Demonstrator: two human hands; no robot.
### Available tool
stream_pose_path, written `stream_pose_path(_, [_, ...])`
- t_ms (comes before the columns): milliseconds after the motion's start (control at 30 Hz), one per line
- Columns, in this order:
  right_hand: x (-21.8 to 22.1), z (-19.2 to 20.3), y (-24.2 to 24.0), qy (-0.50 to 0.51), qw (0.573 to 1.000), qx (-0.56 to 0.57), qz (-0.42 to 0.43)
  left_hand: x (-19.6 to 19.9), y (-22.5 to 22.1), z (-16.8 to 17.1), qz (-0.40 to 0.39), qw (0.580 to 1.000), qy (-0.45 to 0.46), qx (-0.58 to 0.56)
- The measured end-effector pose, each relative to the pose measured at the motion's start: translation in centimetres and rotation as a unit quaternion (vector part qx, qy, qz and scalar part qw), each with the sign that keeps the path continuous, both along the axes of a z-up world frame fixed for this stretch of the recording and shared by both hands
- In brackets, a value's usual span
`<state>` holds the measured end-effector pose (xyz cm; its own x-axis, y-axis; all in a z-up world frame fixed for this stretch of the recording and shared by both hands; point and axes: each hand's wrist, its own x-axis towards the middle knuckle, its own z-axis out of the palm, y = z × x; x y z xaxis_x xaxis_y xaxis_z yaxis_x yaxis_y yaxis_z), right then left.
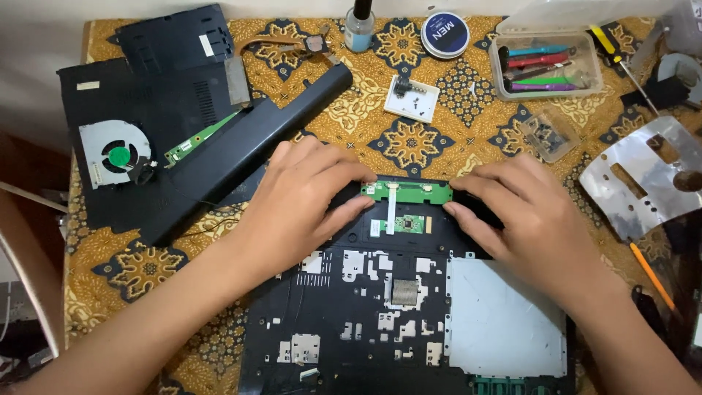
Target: Disassembling a laptop to access internal components, including removing the motherboard and disconnecting ribbon cables.
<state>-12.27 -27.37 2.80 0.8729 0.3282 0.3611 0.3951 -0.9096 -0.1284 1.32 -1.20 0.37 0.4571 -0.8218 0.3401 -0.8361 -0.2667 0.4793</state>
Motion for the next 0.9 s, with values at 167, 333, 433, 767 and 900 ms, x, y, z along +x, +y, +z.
stream_pose_path(167, [-0.2, 0.0, 0.2, 0.014, 0.999, 0.038, -0.002, -0.2, 0.0, 0.5, -0.005, 1.0, 0.014, 0.002])
stream_pose_path(333, [-0.5, 0.4, 0.9, 0.04, 0.986, 0.16, -0.034, -0.5, 0.1, 0.7, -0.027, 0.996, 0.071, -0.055])
stream_pose_path(433, [-0.4, 0.7, 1.3, 0.064, 0.973, 0.216, -0.055, -0.6, 0.1, 0.9, -0.027, 0.989, 0.128, -0.074])
stream_pose_path(767, [-1.5, -0.4, 0.0, 0.055, 0.976, 0.189, -0.094, -0.6, 0.6, 2.6, 0.026, 0.96, 0.265, -0.086])
stream_pose_path(900, [-2.3, 0.2, -1.5, 0.157, 0.922, 0.348, -0.07, -0.6, 1.3, 3.5, -0.013, 0.968, 0.244, -0.051])
